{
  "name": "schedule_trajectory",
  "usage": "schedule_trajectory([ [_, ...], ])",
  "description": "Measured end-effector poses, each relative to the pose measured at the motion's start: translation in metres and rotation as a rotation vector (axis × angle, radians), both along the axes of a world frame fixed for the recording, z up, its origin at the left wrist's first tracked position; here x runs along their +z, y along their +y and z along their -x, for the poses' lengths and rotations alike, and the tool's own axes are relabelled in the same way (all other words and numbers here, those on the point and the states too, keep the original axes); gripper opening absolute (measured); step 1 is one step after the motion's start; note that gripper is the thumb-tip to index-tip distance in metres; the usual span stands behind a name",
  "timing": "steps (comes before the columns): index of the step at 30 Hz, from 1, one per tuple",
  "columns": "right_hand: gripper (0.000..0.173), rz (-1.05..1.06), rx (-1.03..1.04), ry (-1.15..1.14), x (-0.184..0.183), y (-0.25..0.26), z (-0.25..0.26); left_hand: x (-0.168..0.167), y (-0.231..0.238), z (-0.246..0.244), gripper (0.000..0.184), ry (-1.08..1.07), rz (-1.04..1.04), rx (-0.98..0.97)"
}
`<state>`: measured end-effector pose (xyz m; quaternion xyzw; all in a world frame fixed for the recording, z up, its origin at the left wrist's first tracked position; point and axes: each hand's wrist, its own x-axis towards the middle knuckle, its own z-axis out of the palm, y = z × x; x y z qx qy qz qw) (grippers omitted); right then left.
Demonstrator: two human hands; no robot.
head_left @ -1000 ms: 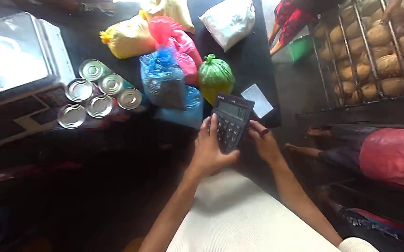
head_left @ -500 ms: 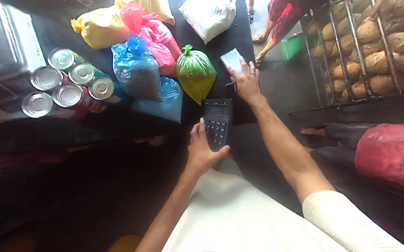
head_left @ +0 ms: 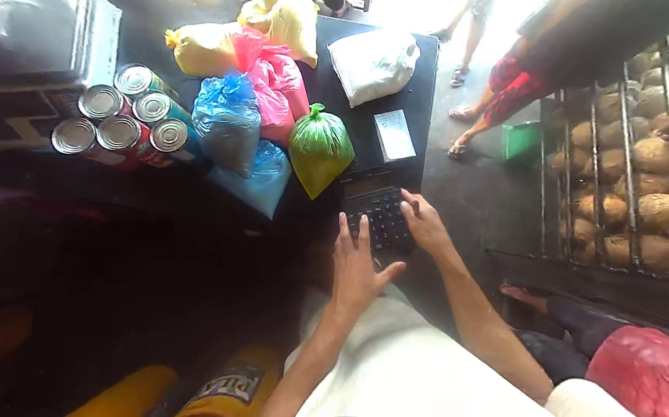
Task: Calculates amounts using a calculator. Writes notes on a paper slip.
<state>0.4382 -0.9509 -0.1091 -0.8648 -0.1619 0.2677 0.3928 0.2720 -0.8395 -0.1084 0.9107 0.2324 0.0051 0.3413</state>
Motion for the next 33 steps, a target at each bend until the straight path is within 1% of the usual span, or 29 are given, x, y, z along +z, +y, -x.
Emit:
schedule_trajectory([
  [1, 0.046, 0.035, 0.100, -0.051, -0.002, 0.000, -0.017, -0.004, -0.009, -0.001, 0.110, -0.073, 0.028, 0.031],
  [3, 0.045, 0.078, 0.270, -0.190, -0.007, 0.001, -0.042, -0.016, -0.020, -0.003, 0.099, -0.159, 0.018, 0.087],
  [5, 0.041, 0.069, 0.378, -0.357, -0.010, -0.005, -0.053, -0.029, -0.020, 0.001, 0.093, -0.156, -0.043, 0.138],
  [6, 0.040, 0.049, 0.407, -0.452, -0.009, -0.010, -0.053, -0.035, -0.016, 0.003, 0.094, -0.145, -0.085, 0.150],
  [8, 0.037, -0.023, 0.448, -0.546, -0.002, -0.025, -0.038, -0.048, -0.013, 0.008, 0.100, -0.129, -0.128, 0.180],
  [10, 0.036, -0.049, 0.581, -0.505, 0.007, -0.035, -0.009, -0.063, -0.019, 0.012, 0.103, -0.169, -0.120, 0.217],
  [13, 0.044, 0.063, 0.792, -0.410, 0.006, -0.037, 0.031, -0.080, -0.028, 0.010, 0.107, -0.249, -0.144, 0.240],
  [14, 0.043, 0.073, 0.811, -0.426, 0.002, -0.036, 0.037, -0.081, -0.029, 0.009, 0.108, -0.247, -0.152, 0.241],
  [16, 0.036, 0.049, 0.793, -0.504, -0.005, -0.033, 0.042, -0.082, -0.029, 0.006, 0.106, -0.231, -0.179, 0.240],
  [18, 0.035, 0.065, 0.788, -0.545, -0.007, -0.030, 0.047, -0.083, -0.030, 0.008, 0.105, -0.200, -0.196, 0.235],
  [21, 0.035, 0.095, 0.783, -0.557, -0.007, -0.028, 0.052, -0.083, -0.030, 0.008, 0.105, -0.182, -0.203, 0.228],
  [25, 0.035, 0.099, 0.764, -0.572, -0.009, -0.025, 0.056, -0.083, -0.030, 0.008, 0.096, -0.181, -0.214, 0.228],
  [32, 0.035, 0.110, 0.706, -0.580, -0.012, -0.022, 0.059, -0.080, -0.032, 0.007, 0.094, -0.165, -0.227, 0.238],
  [33, 0.035, 0.113, 0.694, -0.572, -0.012, -0.024, 0.058, -0.079, -0.033, 0.007, 0.096, -0.158, -0.222, 0.239],
])
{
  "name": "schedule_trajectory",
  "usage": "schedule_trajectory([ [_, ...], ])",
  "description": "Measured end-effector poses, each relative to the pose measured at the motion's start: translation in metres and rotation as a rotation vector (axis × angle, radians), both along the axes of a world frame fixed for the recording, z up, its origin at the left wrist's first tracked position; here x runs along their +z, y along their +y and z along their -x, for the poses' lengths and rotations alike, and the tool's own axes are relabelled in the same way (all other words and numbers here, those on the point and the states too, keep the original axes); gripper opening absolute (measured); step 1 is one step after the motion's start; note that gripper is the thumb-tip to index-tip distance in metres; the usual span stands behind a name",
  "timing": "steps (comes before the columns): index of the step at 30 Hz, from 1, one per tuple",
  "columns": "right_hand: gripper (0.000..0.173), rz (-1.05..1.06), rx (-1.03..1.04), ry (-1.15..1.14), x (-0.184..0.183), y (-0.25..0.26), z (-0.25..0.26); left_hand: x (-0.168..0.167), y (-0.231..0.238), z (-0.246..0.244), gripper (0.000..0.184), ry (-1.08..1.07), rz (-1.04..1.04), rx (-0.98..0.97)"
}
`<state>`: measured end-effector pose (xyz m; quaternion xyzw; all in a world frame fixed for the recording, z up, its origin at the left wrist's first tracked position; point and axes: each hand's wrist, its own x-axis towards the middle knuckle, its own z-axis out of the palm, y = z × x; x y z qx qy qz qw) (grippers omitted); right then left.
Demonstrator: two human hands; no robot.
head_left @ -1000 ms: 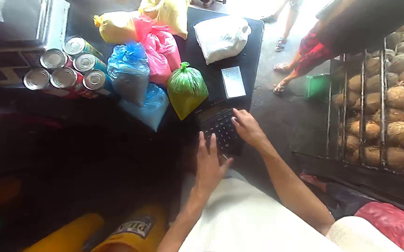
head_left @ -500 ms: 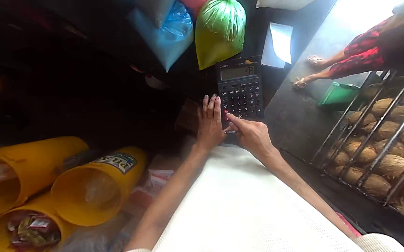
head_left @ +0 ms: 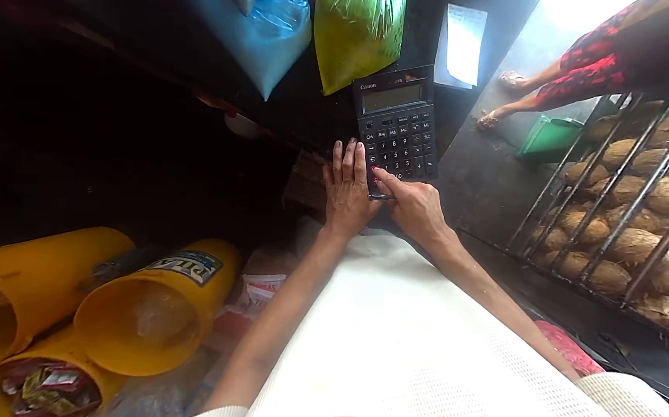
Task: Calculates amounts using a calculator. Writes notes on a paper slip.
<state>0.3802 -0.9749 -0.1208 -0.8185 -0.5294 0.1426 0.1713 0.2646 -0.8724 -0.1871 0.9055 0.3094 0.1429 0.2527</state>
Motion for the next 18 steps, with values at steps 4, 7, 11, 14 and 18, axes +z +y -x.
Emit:
schedule_trajectory([
  [4, 0.035, -0.045, -0.153, -0.038, 0.006, -0.016, -0.014, 0.004, -0.001, -0.001, 0.110, 0.038, 0.017, 0.005],
  [7, 0.036, 0.045, -0.192, -0.079, 0.005, -0.021, -0.022, 0.005, -0.002, 0.000, 0.110, 0.049, 0.035, 0.013],
  [11, 0.036, 0.048, -0.103, -0.066, 0.005, -0.016, -0.021, 0.003, -0.002, 0.000, 0.110, 0.056, 0.032, 0.003],
  [14, 0.035, 0.016, -0.112, -0.046, 0.009, -0.017, -0.029, 0.001, -0.001, -0.001, 0.109, 0.049, 0.028, 0.001],
  [18, 0.036, -0.005, -0.195, -0.043, 0.014, -0.025, -0.047, 0.001, -0.002, 0.000, 0.110, 0.065, 0.023, 0.004],
])
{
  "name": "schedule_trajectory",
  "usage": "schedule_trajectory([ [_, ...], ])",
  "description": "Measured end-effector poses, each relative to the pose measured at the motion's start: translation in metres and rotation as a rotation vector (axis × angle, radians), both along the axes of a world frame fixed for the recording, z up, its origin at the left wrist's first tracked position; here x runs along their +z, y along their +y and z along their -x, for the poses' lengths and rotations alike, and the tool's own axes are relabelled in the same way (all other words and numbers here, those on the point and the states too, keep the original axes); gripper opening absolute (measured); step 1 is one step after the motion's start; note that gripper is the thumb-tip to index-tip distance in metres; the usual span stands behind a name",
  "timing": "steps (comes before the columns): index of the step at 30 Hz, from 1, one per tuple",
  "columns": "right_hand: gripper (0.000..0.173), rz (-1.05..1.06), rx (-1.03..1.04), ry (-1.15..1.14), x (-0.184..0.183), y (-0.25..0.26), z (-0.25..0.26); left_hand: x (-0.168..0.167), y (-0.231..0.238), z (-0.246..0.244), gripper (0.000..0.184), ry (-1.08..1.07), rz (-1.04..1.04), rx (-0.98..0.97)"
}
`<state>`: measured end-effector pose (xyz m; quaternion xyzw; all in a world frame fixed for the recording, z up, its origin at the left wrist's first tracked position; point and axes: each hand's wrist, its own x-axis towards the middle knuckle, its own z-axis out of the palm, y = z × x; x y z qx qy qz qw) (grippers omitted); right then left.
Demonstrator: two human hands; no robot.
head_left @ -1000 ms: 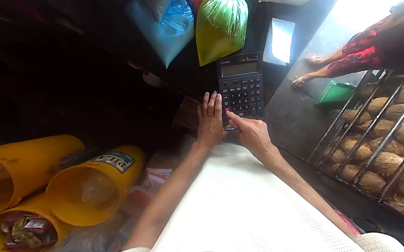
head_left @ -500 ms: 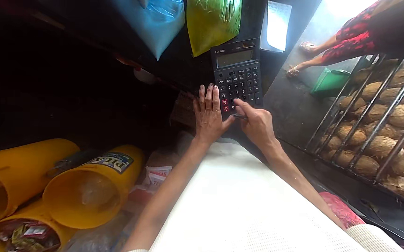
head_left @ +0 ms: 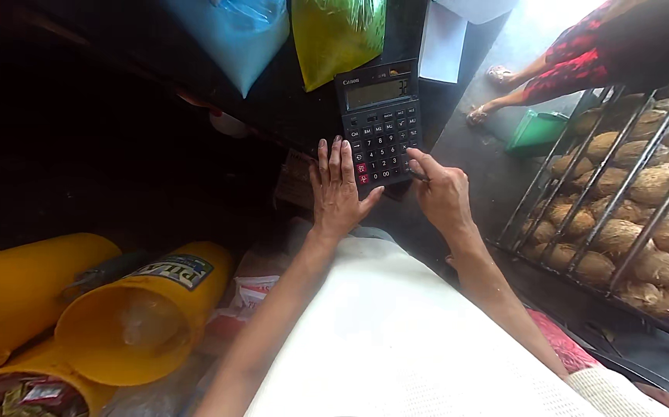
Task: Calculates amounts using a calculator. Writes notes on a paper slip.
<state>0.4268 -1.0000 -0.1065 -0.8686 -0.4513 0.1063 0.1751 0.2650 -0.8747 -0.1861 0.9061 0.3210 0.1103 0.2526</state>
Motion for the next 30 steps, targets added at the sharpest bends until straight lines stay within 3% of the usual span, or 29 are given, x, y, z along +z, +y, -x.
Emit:
schedule_trajectory([
  [12, 0.032, -0.035, 0.049, -0.069, -0.012, 0.007, -0.008, 0.000, 0.001, 0.000, 0.109, -0.018, -0.022, 0.007],
  [30, 0.035, -0.031, 0.078, -0.021, 0.000, 0.016, 0.000, 0.003, -0.001, -0.002, 0.109, 0.004, -0.042, 0.017],
])
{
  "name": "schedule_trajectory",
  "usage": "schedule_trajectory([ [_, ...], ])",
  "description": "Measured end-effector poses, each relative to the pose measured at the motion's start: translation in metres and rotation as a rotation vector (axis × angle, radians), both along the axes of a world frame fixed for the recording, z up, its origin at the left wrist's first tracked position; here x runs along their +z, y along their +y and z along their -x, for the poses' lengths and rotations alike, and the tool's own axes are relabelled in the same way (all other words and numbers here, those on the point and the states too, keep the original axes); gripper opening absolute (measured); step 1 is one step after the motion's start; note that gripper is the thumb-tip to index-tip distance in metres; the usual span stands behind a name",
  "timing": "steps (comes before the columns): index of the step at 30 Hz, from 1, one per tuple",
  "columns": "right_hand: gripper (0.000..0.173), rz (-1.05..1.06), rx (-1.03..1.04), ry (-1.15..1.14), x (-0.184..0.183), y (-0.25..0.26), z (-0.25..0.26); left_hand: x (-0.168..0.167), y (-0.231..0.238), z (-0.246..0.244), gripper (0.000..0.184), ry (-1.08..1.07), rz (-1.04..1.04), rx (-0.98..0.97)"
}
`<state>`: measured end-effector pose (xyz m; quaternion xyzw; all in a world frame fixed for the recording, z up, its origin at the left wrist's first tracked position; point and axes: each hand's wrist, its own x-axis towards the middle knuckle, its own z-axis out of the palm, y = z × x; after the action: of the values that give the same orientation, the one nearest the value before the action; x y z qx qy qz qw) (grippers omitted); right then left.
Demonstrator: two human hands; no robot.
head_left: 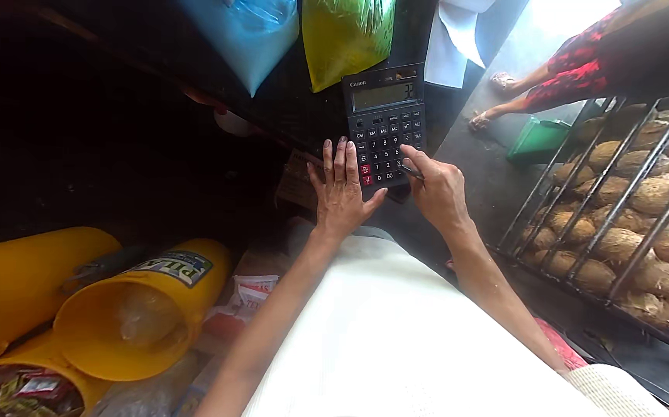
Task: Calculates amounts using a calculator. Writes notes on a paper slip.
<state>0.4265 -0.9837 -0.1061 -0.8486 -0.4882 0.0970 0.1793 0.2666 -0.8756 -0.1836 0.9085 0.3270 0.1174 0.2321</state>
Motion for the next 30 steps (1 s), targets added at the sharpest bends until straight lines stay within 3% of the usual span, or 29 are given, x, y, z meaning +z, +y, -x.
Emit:
schedule_trajectory([
  [20, 0.028, -0.017, -0.069, 0.035, -0.015, -0.028, 0.009, -0.002, 0.002, -0.001, 0.108, -0.013, 0.006, 0.005],
  [25, 0.025, -0.172, -0.061, 0.154, -0.017, -0.041, 0.013, -0.003, 0.003, 0.000, 0.107, -0.004, 0.004, 0.001],
  [30, 0.029, -0.352, -0.193, 0.350, -0.020, -0.053, 0.007, -0.001, 0.003, -0.001, 0.108, 0.001, -0.001, 0.005],
])
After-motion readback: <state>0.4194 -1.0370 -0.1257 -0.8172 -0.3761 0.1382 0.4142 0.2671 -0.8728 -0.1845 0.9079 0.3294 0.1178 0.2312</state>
